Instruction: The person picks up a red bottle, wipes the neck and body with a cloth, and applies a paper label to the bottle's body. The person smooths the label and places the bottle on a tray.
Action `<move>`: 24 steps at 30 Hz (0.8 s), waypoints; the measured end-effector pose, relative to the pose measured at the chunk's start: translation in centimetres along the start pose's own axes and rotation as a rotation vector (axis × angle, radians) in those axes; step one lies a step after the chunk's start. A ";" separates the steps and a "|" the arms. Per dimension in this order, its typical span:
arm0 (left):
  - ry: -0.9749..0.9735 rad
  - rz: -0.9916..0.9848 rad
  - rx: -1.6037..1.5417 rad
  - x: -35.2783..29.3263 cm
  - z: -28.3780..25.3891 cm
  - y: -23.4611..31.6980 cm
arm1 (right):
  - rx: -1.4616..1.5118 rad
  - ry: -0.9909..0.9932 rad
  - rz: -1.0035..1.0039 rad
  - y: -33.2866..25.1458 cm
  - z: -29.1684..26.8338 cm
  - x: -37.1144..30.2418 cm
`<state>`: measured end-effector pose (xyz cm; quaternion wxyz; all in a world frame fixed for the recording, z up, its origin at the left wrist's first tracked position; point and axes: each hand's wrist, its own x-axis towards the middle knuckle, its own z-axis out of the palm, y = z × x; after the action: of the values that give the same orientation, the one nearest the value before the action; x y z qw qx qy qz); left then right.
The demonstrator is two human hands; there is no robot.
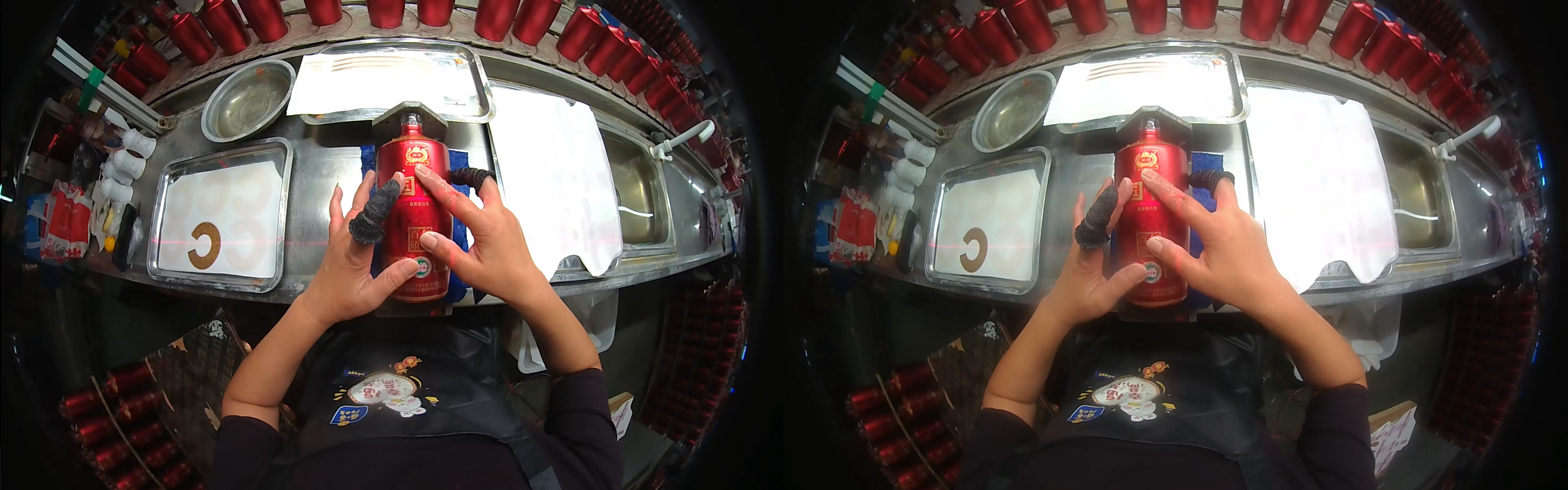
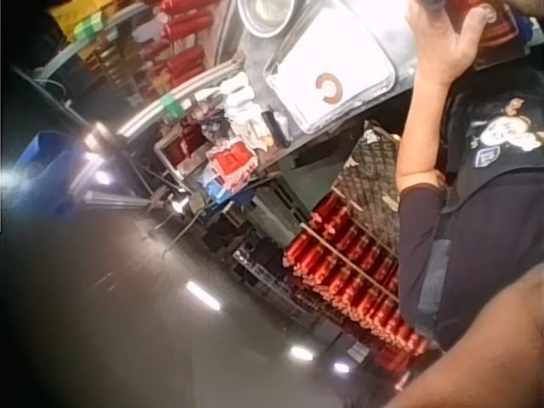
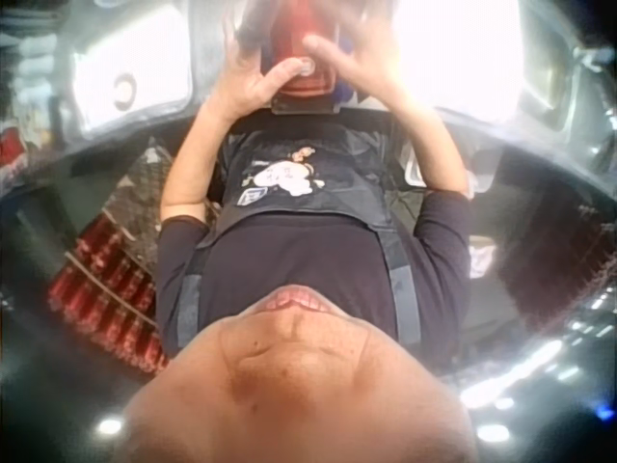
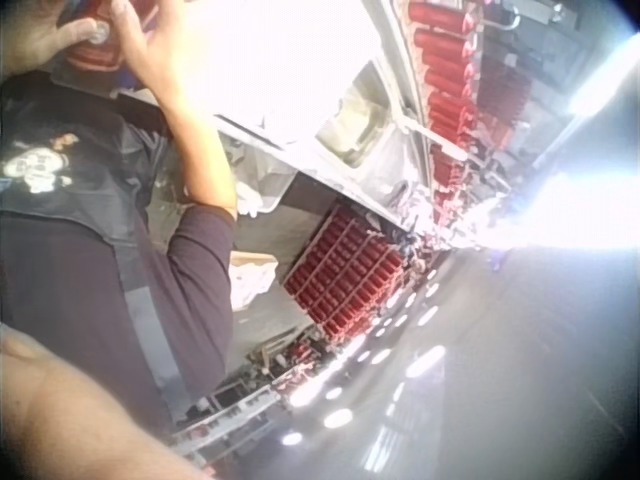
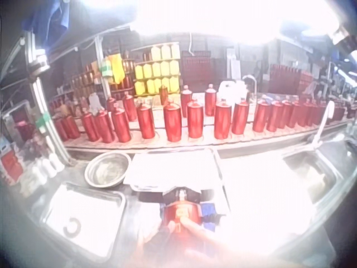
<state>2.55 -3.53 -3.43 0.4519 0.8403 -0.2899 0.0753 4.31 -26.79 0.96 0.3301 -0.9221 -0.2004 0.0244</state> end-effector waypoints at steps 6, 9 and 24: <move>-0.019 -0.003 -0.003 -0.2 0.0 -0.4 | 0.017 0.011 -0.017 0.7 0.6 -0.4; -0.003 0.007 -0.055 -0.4 0.2 -0.5 | 0.178 0.018 0.013 1.9 0.2 -0.2; -0.047 -0.193 -0.404 -3.2 1.2 0.0 | 0.282 0.156 -0.220 0.9 1.5 -5.2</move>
<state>-0.26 -3.13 -5.32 0.6095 0.7579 -0.2279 -0.0475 -0.38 -28.51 -1.24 0.4711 -0.8384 -0.2684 -0.0555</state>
